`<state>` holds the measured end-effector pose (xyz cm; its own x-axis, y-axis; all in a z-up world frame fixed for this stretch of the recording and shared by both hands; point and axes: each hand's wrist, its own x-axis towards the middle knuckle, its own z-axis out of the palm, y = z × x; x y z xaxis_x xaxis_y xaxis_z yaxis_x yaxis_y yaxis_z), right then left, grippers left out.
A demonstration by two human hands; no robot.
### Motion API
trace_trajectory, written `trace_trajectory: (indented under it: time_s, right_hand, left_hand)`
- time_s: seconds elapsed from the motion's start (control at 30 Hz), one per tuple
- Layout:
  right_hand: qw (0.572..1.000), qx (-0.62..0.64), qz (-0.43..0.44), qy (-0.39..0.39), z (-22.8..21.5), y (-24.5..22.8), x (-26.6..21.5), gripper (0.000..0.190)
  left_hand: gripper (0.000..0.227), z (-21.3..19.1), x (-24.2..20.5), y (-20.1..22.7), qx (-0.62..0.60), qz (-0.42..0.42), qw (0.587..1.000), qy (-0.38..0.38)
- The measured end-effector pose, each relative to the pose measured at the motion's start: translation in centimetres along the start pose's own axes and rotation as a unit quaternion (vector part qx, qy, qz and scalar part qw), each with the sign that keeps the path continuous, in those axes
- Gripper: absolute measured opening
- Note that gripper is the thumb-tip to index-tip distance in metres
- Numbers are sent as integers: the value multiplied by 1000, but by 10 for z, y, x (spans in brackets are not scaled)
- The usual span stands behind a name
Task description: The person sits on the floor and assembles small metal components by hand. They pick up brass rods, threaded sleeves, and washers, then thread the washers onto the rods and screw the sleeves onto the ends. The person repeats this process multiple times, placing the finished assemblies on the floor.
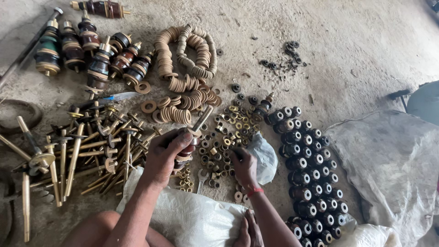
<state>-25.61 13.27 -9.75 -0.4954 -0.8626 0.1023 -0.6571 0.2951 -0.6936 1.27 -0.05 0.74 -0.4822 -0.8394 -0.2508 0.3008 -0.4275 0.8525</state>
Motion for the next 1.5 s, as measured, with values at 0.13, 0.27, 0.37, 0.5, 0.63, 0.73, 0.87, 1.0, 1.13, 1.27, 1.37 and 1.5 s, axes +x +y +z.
trace_trajectory:
  time_s: [0.13,0.27,0.37,0.5,0.63,0.73,0.87,1.0,1.13,1.27,1.37,1.5]
  right_hand:
    - [987,48,148,42,-34,-3,9,22]
    - [966,180,170,80,-59,5,10,23]
    - [979,141,141,50,-62,19,32,20]
    - [989,-145,-27,0,-46,45,76,18]
    - [965,-243,-84,-56,-24,60,112,19]
    - [958,-265,-76,-76,-11,74,110,17]
    - [934,-325,-129,-73,-13,75,105,25]
    - [975,-223,16,-14,-10,27,110,22]
    - [911,397,94,58,-33,-59,97,18]
    - [949,312,-28,41,-62,-150,51,19]
    - [974,218,-21,59,-72,-199,33,21]
    - [984,156,11,81,-75,-230,23,25]
  left_hand:
    - [54,1,5,4,-5,-8,1000,5]
    - [52,3,5,2,-1,0,1000,9]
    - [49,4,4,2,28,9,1000,5]
    - [48,6,-2,-2,112,-7,994,5]
    - [54,10,6,-2,98,-16,995,17]
    - [58,8,11,-9,116,-44,992,14]
    - [61,12,19,-18,101,-63,993,-4]
    - [65,15,18,-22,75,-60,995,-16]
    - [64,15,17,-24,87,-68,994,-29]
    - [56,16,14,-21,113,-105,987,-35]
    - [53,19,8,-19,133,-106,985,-35]
    - [44,18,0,-18,123,-74,989,-38]
